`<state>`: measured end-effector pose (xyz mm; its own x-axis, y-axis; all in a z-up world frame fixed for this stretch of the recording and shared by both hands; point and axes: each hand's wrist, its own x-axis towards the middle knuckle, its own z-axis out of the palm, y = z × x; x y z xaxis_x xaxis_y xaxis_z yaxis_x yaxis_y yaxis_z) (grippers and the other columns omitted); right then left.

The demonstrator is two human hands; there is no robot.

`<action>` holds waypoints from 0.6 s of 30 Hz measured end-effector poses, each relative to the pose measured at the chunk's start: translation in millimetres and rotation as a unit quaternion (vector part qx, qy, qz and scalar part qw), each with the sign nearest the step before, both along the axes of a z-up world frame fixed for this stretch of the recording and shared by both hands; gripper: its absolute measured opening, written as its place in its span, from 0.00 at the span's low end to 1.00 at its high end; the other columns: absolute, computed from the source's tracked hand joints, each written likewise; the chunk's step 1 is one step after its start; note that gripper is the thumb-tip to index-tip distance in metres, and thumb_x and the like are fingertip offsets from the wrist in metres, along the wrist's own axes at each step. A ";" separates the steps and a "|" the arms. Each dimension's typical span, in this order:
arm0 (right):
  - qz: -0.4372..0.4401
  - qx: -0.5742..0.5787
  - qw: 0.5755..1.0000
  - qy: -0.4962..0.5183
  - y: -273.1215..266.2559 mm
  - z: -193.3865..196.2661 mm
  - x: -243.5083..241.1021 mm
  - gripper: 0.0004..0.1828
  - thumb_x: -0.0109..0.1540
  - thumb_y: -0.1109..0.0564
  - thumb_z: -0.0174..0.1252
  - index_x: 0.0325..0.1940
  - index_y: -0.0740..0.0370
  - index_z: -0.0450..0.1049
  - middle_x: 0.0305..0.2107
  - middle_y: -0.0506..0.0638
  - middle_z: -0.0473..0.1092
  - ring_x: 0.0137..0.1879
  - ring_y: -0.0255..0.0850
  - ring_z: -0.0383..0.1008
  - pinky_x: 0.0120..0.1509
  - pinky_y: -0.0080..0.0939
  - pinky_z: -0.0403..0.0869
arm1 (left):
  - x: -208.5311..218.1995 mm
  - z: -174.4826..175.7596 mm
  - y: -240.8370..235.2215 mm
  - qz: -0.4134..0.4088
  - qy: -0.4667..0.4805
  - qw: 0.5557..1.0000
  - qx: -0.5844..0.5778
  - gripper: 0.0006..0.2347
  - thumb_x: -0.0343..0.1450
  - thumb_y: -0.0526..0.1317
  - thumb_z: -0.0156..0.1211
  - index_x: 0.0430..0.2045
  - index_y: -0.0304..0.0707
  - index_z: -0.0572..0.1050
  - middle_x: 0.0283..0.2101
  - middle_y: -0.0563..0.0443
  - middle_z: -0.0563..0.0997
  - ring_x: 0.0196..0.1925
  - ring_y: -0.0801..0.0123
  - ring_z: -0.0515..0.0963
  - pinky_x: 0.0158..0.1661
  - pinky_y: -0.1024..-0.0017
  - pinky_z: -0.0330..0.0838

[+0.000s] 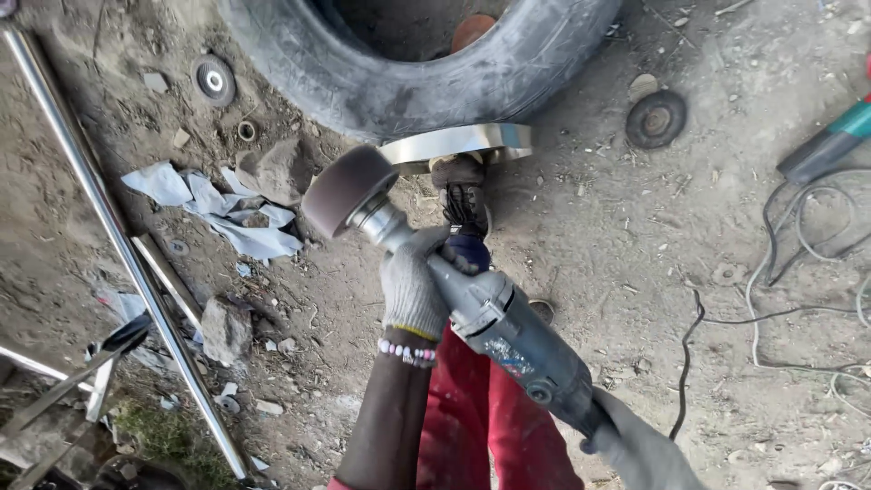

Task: Polishing a circular metal ring using a handheld power grinder

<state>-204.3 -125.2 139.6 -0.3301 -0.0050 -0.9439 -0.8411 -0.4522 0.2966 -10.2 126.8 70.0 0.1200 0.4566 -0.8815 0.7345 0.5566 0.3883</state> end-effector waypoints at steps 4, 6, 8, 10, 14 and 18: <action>0.080 -0.106 0.988 -0.076 2.9 41.6 -32.7 0.42 0.60 0.33 0.78 0.81 0.13 0.82 0.55 0.37 0.96 0.69 0.38 0.95 0.80 0.39 0.81 | 26.2 8.5 -53.8 -0.058 -0.022 0.995 -0.081 0.07 0.68 0.27 0.76 0.24 0.25 0.81 0.20 0.38 0.80 0.17 0.53 0.80 0.22 0.56 0.81; 0.100 -0.078 0.990 -0.063 3.9 34.4 -48.8 0.42 0.61 0.23 0.73 0.81 0.14 0.80 0.64 0.33 0.95 0.76 0.40 0.92 0.83 0.43 0.80 | 33.9 2.3 -77.9 -0.115 0.008 0.991 -0.070 0.07 0.66 0.30 0.79 0.24 0.26 0.83 0.21 0.40 0.81 0.18 0.56 0.80 0.23 0.59 0.80; 0.093 -0.108 0.986 -0.082 6.1 23.5 -76.8 0.40 0.60 0.20 0.73 0.71 0.34 0.82 0.59 0.50 0.93 0.72 0.57 0.91 0.78 0.54 0.82 | 33.1 -20.6 -95.9 -0.202 -0.097 0.966 -0.128 0.10 0.68 0.25 0.74 0.42 0.20 0.93 0.53 0.31 0.98 0.56 0.54 0.97 0.64 0.63 0.92; 0.062 -0.125 0.988 -0.072 13.0 51.2 -43.7 0.32 0.61 0.24 0.71 0.64 0.36 0.83 0.46 0.50 0.93 0.61 0.55 0.93 0.73 0.51 0.83 | 38.6 -23.2 -120.4 -0.209 -0.068 0.966 -0.135 0.04 0.68 0.28 0.75 0.32 0.24 0.86 0.35 0.34 0.88 0.34 0.53 0.87 0.40 0.59 0.84; 0.007 -0.126 0.989 -0.071 19.5 63.6 -28.0 0.27 0.66 0.28 0.70 0.60 0.45 0.85 0.40 0.51 0.91 0.52 0.51 0.93 0.69 0.53 0.83 | 42.6 -56.0 -146.7 -0.216 0.003 0.969 -0.119 0.10 0.67 0.32 0.76 0.24 0.31 0.75 0.19 0.36 0.78 0.14 0.50 0.75 0.16 0.52 0.73; -0.100 -0.151 0.982 -0.059 30.3 73.4 -16.4 0.17 0.68 0.39 0.73 0.54 0.49 0.83 0.25 0.53 0.84 0.21 0.47 0.85 0.41 0.47 0.89 | 39.6 -61.3 -143.5 -0.229 0.027 0.969 -0.088 0.09 0.64 0.32 0.76 0.28 0.29 0.77 0.21 0.39 0.77 0.15 0.52 0.76 0.16 0.53 0.72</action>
<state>-220.7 -94.9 213.0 -0.2418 -0.2372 -0.9409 -0.9406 -0.1810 0.2873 29.4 -16.7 8.7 0.2260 0.2085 -0.9516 0.9369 0.2210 0.2709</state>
